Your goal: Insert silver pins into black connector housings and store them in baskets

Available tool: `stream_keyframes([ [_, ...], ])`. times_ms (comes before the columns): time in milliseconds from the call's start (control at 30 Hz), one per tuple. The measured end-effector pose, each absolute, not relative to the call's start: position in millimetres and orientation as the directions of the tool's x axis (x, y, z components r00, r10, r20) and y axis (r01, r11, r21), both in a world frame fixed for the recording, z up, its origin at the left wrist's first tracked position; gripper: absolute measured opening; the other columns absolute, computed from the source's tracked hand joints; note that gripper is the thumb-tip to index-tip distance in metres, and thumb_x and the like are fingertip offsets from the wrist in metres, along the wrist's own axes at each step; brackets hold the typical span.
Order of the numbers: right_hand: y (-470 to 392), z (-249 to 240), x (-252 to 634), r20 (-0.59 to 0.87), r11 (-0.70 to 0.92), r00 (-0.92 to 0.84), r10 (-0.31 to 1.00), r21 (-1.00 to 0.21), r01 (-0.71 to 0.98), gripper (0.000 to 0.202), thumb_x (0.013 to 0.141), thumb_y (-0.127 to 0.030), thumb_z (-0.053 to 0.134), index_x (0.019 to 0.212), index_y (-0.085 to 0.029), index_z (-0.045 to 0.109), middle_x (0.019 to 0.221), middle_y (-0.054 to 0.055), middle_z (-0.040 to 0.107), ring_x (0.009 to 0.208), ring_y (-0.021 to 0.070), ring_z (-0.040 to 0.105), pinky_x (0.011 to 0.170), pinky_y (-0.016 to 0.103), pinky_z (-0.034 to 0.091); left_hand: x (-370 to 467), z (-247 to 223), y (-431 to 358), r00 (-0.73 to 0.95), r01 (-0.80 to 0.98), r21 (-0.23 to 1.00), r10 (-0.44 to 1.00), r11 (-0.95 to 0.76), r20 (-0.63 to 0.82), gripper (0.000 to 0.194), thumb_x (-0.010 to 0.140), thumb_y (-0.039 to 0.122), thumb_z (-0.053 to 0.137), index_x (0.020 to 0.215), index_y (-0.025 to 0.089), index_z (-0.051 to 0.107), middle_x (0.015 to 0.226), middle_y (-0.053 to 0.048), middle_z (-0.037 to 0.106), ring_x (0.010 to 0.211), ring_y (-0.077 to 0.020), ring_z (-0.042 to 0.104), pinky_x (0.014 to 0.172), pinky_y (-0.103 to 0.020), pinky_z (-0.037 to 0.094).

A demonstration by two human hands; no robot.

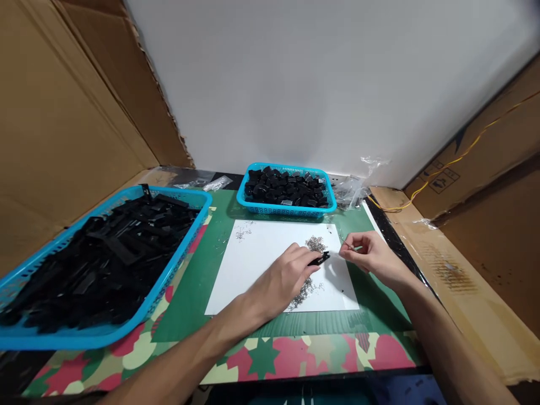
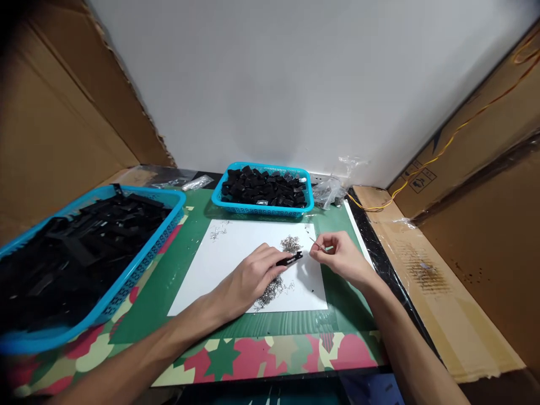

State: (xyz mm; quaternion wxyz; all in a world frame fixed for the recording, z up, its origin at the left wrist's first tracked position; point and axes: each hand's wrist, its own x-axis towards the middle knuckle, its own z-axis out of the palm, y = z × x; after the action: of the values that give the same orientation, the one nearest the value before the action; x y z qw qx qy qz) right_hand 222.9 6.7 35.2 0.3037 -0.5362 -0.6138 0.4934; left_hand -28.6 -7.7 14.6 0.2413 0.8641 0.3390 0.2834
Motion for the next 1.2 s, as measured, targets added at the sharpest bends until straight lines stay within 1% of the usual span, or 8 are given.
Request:
stream_keyframes([
  [133, 0, 22, 215, -0.147, -0.014, -0.259, 0.955, -0.890, 0.455, 0.019, 0.080, -0.030, 0.071, 0.071, -0.015, 0.066, 0.065, -0.001, 0.057, 0.057, 0.0096, 0.042, 0.052, 0.024, 0.030, -27, 13, -8, 0.708, 0.473, 0.445, 0.629, -0.760, 0.321, 0.022, 0.107, 0.020, 0.048, 0.119, 0.017, 0.065, 0.104, -0.009, 0.071, 0.098, -0.0252, 0.061, 0.084, -0.039, 0.052],
  [267, 2, 15, 213, -0.128, 0.018, -0.265, 0.956, -0.873, 0.487, 0.017, 0.081, -0.028, 0.066, 0.072, -0.014, 0.067, 0.067, 0.001, 0.061, 0.062, 0.0120, 0.047, 0.056, 0.025, 0.033, -26, 13, -8, 0.736, 0.484, 0.376, 0.600, -0.790, 0.313, 0.021, 0.106, 0.020, 0.049, 0.118, 0.016, 0.066, 0.097, -0.009, 0.068, 0.092, -0.0252, 0.059, 0.078, -0.038, 0.050],
  [467, 4, 11, 216, -0.101, 0.015, -0.237, 0.966, -0.896, 0.445, 0.019, 0.081, -0.031, 0.068, 0.071, -0.015, 0.066, 0.065, 0.000, 0.060, 0.060, 0.0113, 0.046, 0.053, 0.024, 0.032, -26, 13, -8, 0.735, 0.455, 0.406, 0.592, -0.792, 0.330, 0.023, 0.107, 0.021, 0.047, 0.117, 0.017, 0.066, 0.092, -0.008, 0.066, 0.091, -0.0250, 0.058, 0.078, -0.038, 0.049],
  [600, 5, 7, 212, -0.076, 0.015, -0.197, 0.977, -0.905, 0.425, 0.018, 0.078, -0.031, 0.069, 0.070, -0.015, 0.066, 0.063, -0.001, 0.058, 0.058, 0.0112, 0.045, 0.054, 0.025, 0.034, -26, 13, -7, 0.748, 0.454, 0.388, 0.580, -0.802, 0.324, 0.023, 0.107, 0.022, 0.047, 0.117, 0.016, 0.066, 0.092, -0.008, 0.066, 0.089, -0.0252, 0.058, 0.079, -0.039, 0.049],
  [700, 5, 6, 209, -0.052, 0.039, -0.189, 0.981, -0.894, 0.447, 0.016, 0.076, -0.029, 0.069, 0.068, -0.015, 0.066, 0.061, -0.001, 0.056, 0.059, 0.0116, 0.046, 0.057, 0.025, 0.037, -25, 11, -7, 0.752, 0.460, 0.375, 0.578, -0.805, 0.317, 0.023, 0.107, 0.022, 0.047, 0.118, 0.015, 0.066, 0.095, -0.009, 0.067, 0.092, -0.0261, 0.058, 0.082, -0.041, 0.049],
  [833, 3, 8, 209, -0.048, 0.043, -0.178, 0.983, -0.880, 0.474, 0.014, 0.076, -0.026, 0.067, 0.067, -0.015, 0.065, 0.060, -0.002, 0.054, 0.058, 0.0108, 0.044, 0.056, 0.025, 0.037, -24, 7, -7, 0.749, 0.459, 0.390, 0.584, -0.798, 0.314, 0.023, 0.108, 0.023, 0.046, 0.117, 0.015, 0.065, 0.097, -0.009, 0.068, 0.092, -0.0255, 0.058, 0.083, -0.040, 0.049],
  [1067, 2, 13, 212, -0.041, 0.084, -0.217, 0.975, -0.840, 0.537, 0.014, 0.078, -0.026, 0.065, 0.068, -0.016, 0.066, 0.060, -0.001, 0.057, 0.057, 0.0111, 0.045, 0.053, 0.025, 0.036, -24, 10, -7, 0.756, 0.455, 0.381, 0.575, -0.805, 0.312, 0.022, 0.107, 0.019, 0.047, 0.117, 0.014, 0.066, 0.095, -0.009, 0.067, 0.091, -0.0253, 0.057, 0.082, -0.040, 0.048],
  [1200, 1, 14, 212, -0.010, 0.140, -0.242, 0.970, -0.792, 0.595, 0.014, 0.082, -0.024, 0.064, 0.071, -0.015, 0.068, 0.062, 0.000, 0.060, 0.058, 0.0121, 0.048, 0.054, 0.025, 0.038, -24, 11, -8, 0.749, 0.440, 0.411, 0.579, -0.799, 0.324, 0.023, 0.107, 0.018, 0.047, 0.118, 0.015, 0.066, 0.092, -0.008, 0.066, 0.092, -0.0252, 0.057, 0.078, -0.038, 0.049],
])
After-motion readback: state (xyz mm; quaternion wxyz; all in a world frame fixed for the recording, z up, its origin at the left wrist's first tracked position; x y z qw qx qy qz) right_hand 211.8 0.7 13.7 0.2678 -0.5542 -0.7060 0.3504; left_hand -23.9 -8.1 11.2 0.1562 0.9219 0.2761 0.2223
